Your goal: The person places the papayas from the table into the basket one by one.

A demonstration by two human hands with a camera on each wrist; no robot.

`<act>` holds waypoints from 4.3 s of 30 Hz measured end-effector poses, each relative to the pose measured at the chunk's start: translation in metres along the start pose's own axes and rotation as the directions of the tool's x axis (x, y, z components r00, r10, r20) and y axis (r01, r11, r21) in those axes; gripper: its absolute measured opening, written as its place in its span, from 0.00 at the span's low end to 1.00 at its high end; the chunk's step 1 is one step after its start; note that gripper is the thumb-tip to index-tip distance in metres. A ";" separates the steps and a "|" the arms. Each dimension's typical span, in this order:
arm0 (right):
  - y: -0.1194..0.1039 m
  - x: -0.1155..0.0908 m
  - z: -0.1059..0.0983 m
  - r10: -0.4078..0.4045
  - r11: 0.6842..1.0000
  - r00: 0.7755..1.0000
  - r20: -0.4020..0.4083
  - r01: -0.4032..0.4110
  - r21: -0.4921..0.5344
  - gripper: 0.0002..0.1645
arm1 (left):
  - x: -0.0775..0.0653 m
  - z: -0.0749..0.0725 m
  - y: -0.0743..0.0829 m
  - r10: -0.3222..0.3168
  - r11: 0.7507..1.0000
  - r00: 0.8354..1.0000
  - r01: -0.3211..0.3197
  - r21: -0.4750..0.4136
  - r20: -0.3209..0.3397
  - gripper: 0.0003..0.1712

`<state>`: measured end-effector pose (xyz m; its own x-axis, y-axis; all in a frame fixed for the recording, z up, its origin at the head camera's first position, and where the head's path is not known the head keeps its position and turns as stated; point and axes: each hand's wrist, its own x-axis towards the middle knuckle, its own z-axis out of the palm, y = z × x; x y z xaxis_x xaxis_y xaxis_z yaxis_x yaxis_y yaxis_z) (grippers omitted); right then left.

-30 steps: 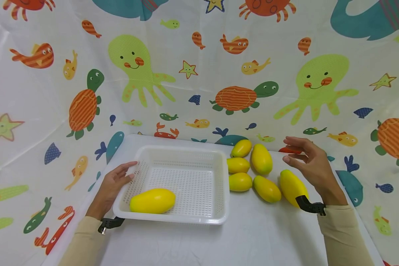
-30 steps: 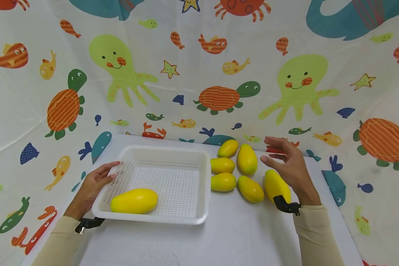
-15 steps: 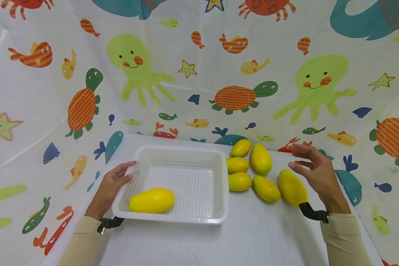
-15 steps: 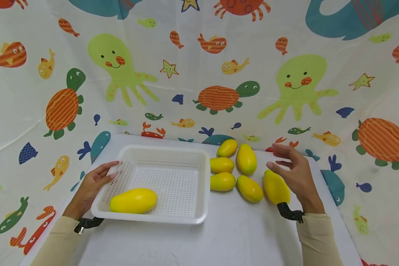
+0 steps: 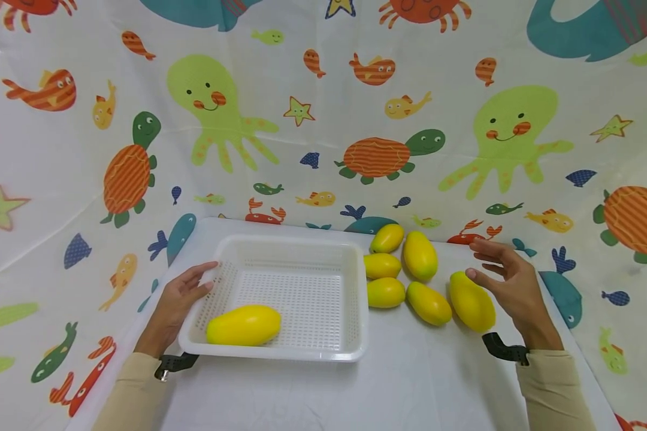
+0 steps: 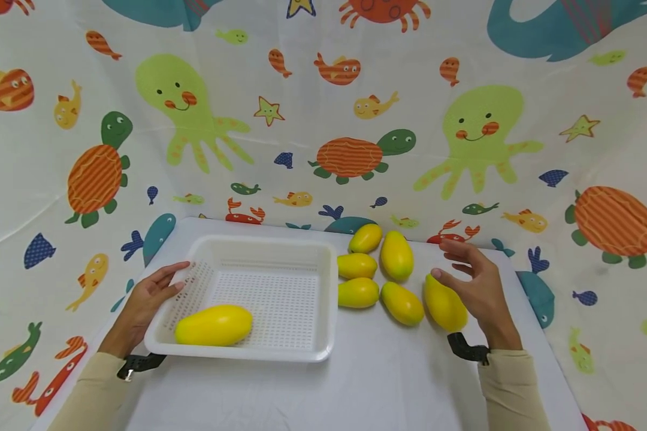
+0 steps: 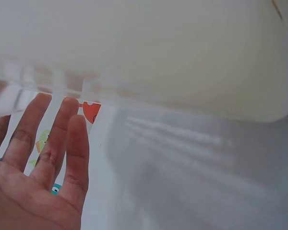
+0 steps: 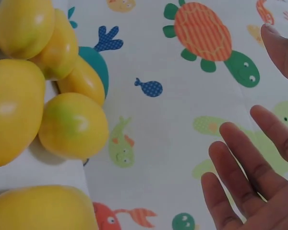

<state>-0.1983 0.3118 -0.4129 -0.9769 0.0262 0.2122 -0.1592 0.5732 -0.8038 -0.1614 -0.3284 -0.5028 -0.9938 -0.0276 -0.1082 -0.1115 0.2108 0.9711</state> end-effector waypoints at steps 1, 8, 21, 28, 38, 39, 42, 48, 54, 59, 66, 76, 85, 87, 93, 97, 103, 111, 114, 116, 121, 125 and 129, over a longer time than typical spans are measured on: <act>0.001 0.000 0.001 0.004 1.000 1.000 -0.002 -0.004 -0.001 0.40 | 0.000 0.000 0.000 0.003 1.000 1.000 -0.003 0.001 0.001 0.38; 0.010 -0.006 0.001 0.037 0.999 0.999 -0.022 -0.038 -0.019 0.41 | 0.002 0.001 -0.002 0.006 1.000 1.000 -0.006 0.002 0.006 0.38; 0.046 -0.010 0.006 0.184 0.983 0.983 0.014 -0.184 -0.011 0.45 | 0.001 -0.001 -0.002 -0.011 1.000 1.000 0.011 0.001 0.004 0.38; 0.059 -0.015 0.010 0.216 0.976 0.976 0.039 -0.217 0.008 0.50 | 0.001 -0.001 -0.002 0.003 1.000 1.000 -0.003 -0.004 0.004 0.38; 0.078 -0.018 0.020 0.209 0.977 0.975 0.081 -0.212 0.026 0.53 | 0.001 -0.001 -0.002 -0.005 1.000 1.000 0.005 -0.005 0.000 0.38; 0.079 -0.018 0.021 0.217 0.975 0.972 0.084 -0.220 0.025 0.54 | 0.001 -0.001 -0.003 -0.006 1.000 1.000 0.006 -0.007 0.001 0.38; 0.084 -0.017 0.024 0.248 0.968 0.964 0.098 -0.252 0.023 0.56 | 0.001 -0.001 -0.003 -0.009 1.000 1.000 0.009 -0.015 0.004 0.38; 0.093 -0.018 0.027 0.320 0.947 0.935 0.154 -0.320 -0.023 0.60 | 0.001 -0.001 -0.003 -0.002 1.000 1.000 0.003 -0.011 0.008 0.38; 0.101 -0.019 0.030 0.352 0.936 0.920 0.171 -0.350 -0.044 0.63 | 0.001 0.000 -0.002 -0.002 1.000 1.000 0.002 -0.009 0.004 0.38; 0.103 -0.020 0.030 0.353 0.936 0.922 0.158 -0.350 -0.047 0.63 | 0.001 0.000 -0.002 0.004 1.000 1.000 -0.004 0.001 -0.003 0.38; 0.102 -0.018 0.030 0.328 0.945 0.930 0.164 -0.326 -0.042 0.59 | 0.002 -0.001 -0.003 0.001 1.000 1.000 -0.001 -0.008 0.002 0.38; 0.085 -0.013 0.025 0.285 0.959 0.949 0.134 -0.282 -0.041 0.55 | 0.002 -0.001 -0.003 -0.002 1.000 1.000 0.002 -0.021 0.003 0.37; 0.063 -0.005 0.021 0.222 0.975 0.967 0.126 -0.218 -0.048 0.53 | 0.002 0.000 -0.004 0.010 1.000 1.000 -0.010 -0.026 0.004 0.37; 0.058 -0.003 0.020 0.205 0.979 0.971 0.126 -0.201 -0.046 0.53 | 0.002 0.000 -0.004 0.011 1.000 1.000 -0.011 -0.022 0.001 0.37; 0.041 0.000 0.020 0.165 0.986 0.980 0.112 -0.162 -0.035 0.50 | 0.003 0.000 -0.005 0.012 1.000 1.000 -0.012 -0.013 -0.003 0.37; 0.030 0.002 0.022 0.134 0.991 0.986 0.100 -0.132 -0.022 0.50 | 0.003 0.000 -0.005 0.016 1.000 1.000 -0.016 -0.018 -0.003 0.37; 0.012 0.005 0.030 0.081 0.996 0.990 0.114 -0.084 0.024 0.49 | 0.002 0.000 -0.006 0.018 1.000 1.000 -0.018 -0.022 -0.007 0.37; -0.008 0.008 0.042 0.045 0.997 0.987 0.152 -0.053 0.050 0.49 | 0.002 0.000 -0.006 0.014 1.000 1.000 -0.014 -0.019 -0.008 0.37; -0.012 0.009 0.045 0.014 0.998 0.986 0.166 -0.025 0.065 0.48 | 0.002 0.001 -0.005 0.006 1.000 1.000 -0.006 -0.025 -0.006 0.36; -0.015 0.009 0.048 -0.002 0.997 0.984 0.180 -0.011 0.071 0.48 | 0.002 0.001 -0.005 0.001 1.000 1.000 -0.001 -0.026 -0.006 0.37; -0.020 0.009 0.055 -0.012 0.996 0.978 0.210 -0.006 0.084 0.48 | 0.001 0.001 -0.004 -0.008 1.000 1.000 0.008 -0.027 -0.005 0.37; -0.022 0.010 0.061 -0.024 0.994 0.972 0.233 -0.001 0.106 0.47 | 0.001 0.001 -0.003 -0.011 1.000 1.000 0.011 -0.025 -0.004 0.37; -0.024 0.012 0.069 -0.038 0.992 0.967 0.253 0.005 0.130 0.46 | 0.001 0.001 -0.003 -0.009 1.000 1.000 0.009 -0.024 -0.007 0.37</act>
<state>-0.2157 0.2418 -0.4292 -0.9744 -0.2038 0.0953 -0.1816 0.4625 -0.8678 -0.1618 -0.3280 -0.5064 -0.9926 -0.0361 -0.1158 -0.1206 0.1868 0.9750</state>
